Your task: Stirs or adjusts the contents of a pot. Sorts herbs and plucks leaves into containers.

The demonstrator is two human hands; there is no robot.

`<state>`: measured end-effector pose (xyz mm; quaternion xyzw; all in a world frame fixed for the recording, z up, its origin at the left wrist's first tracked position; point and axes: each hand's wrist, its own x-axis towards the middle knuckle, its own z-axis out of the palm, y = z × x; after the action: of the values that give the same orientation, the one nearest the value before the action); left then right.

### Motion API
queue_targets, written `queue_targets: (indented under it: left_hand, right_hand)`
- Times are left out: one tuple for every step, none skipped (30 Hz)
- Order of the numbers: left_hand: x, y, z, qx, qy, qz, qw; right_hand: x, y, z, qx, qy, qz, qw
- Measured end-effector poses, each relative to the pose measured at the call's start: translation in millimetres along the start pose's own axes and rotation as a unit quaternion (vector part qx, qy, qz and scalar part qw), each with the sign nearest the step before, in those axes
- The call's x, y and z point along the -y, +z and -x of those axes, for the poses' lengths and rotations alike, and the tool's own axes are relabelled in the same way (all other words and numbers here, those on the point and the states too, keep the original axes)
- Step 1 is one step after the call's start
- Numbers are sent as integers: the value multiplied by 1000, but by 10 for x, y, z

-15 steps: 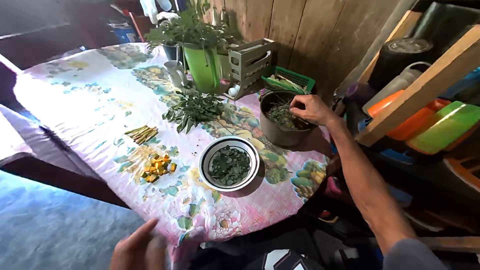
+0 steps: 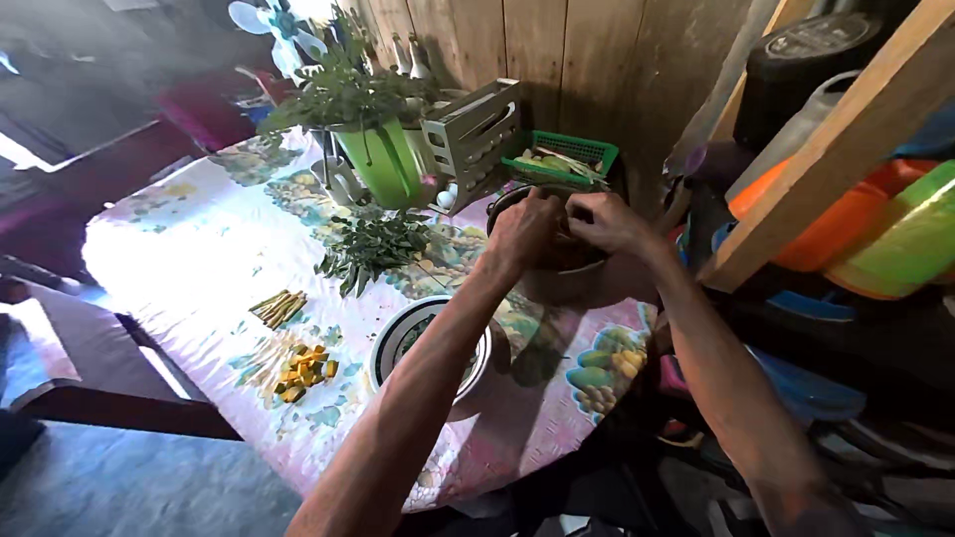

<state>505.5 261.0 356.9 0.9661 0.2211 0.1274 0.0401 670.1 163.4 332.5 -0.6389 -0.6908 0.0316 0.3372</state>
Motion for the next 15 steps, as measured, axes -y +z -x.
queue_targets:
  left_hand:
    - [34,7,-4,12,-2,3,1000]
    - [78,3,-9,20,4,11,1000]
    - [127,-1,-12,22,22,22,999]
    - [170,0,-11,21,43,29,998]
    - [202,1,-5,17,65,34,997]
    - [228,9,10,6,84,43,995]
    - [251,19,31,-6,96,55,994]
    - [266,18,55,-15,99,64,993]
    - [278,12,79,-18,95,68,993]
    - [292,12,99,-17,87,70,994]
    - [306,18,114,-16,78,71,994]
    - [315,32,128,-18,73,75,994]
    - [314,49,144,-19,70,79,994]
    - [307,62,158,-23,70,85,994]
    - [296,74,170,-30,73,96,992]
  right_hand:
    - [12,-2,0,4,13,-6,1000]
    - [13,-9,-7,5,27,-7,1000]
    - [13,-15,-11,6,37,-7,999]
    - [14,-16,-7,4,42,-7,999]
    - [15,-14,3,-1,42,-8,999]
    - [16,-8,22,-12,39,-8,999]
    - [21,-1,50,-29,33,-8,999]
    - [27,5,80,-54,25,-6,998]
    - [27,9,105,-75,14,1,997]
    - [24,13,128,-83,2,5,997]
    - [22,20,149,-73,-7,9,997]
    - [16,32,165,-56,-15,18,998]
    - [10,49,177,-39,-20,28,999]
    - [7,63,183,-27,-25,36,999]
    - [13,74,183,-21,-31,45,998]
